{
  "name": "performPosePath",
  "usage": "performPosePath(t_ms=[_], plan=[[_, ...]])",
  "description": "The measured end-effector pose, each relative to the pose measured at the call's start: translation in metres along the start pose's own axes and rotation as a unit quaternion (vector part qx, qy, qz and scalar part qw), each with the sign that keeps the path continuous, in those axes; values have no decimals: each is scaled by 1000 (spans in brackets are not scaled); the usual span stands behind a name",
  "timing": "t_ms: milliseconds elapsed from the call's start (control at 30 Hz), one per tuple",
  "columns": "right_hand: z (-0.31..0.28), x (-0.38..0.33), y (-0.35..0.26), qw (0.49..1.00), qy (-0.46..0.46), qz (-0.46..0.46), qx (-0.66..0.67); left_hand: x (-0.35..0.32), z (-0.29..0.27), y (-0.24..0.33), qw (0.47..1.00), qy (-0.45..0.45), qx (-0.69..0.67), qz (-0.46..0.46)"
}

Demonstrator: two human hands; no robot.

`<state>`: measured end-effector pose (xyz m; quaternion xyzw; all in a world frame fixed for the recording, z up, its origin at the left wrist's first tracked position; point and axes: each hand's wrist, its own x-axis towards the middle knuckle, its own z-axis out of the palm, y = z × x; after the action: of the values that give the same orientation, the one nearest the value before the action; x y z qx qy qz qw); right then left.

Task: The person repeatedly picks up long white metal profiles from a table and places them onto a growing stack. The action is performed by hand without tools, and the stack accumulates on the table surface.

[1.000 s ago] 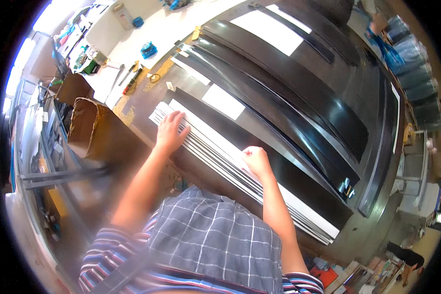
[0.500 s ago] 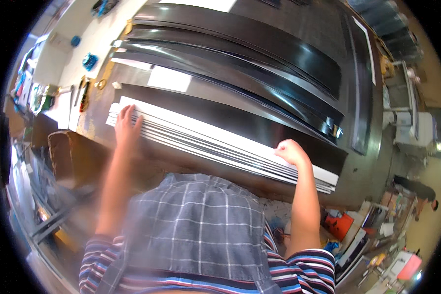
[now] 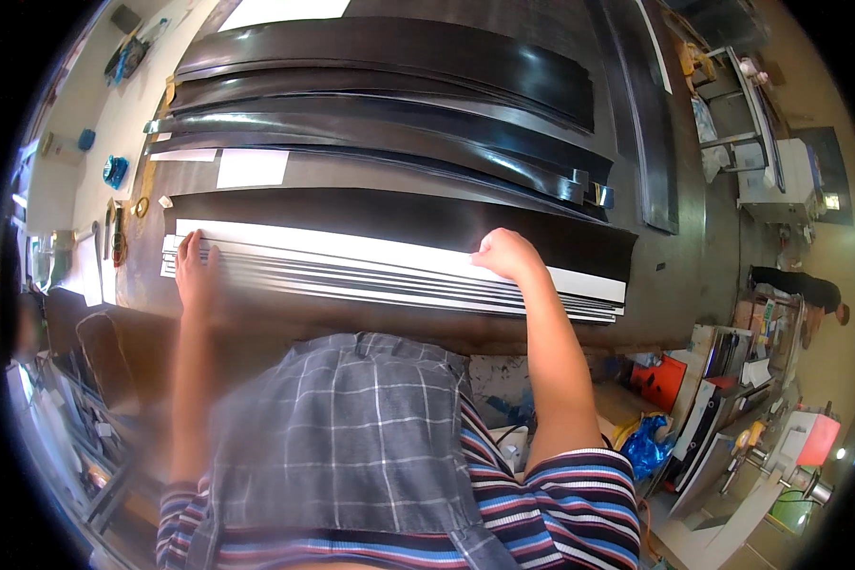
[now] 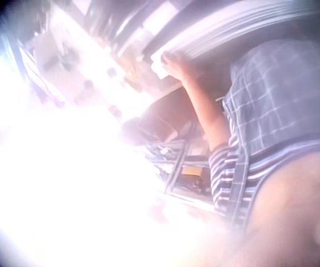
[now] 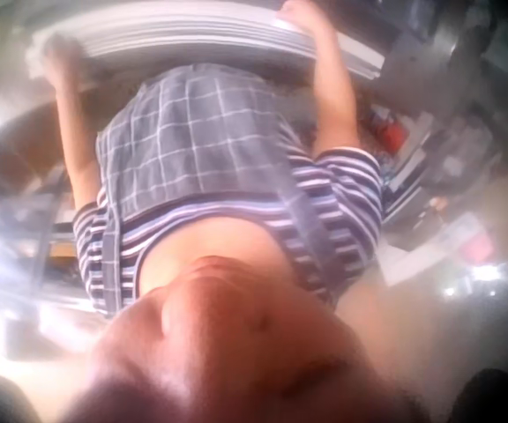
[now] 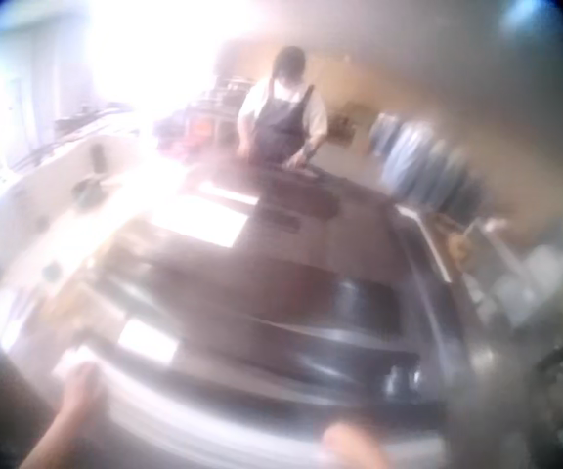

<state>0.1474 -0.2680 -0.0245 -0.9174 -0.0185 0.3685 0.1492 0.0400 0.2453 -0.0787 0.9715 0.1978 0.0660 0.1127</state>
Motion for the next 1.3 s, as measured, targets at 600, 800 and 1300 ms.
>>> performPosePath(t_ms=[600,800,1300], plan=[[13,-2,-2,998,49,-2,-26,-90,50,300,919,-156,-202,301],[-25,-16,124,998,-19,-35,44,-97,45,323,950,-139,-165,226],[-69,-62,308,995,-6,59,81,-133,72,405,935,-150,-160,278]])
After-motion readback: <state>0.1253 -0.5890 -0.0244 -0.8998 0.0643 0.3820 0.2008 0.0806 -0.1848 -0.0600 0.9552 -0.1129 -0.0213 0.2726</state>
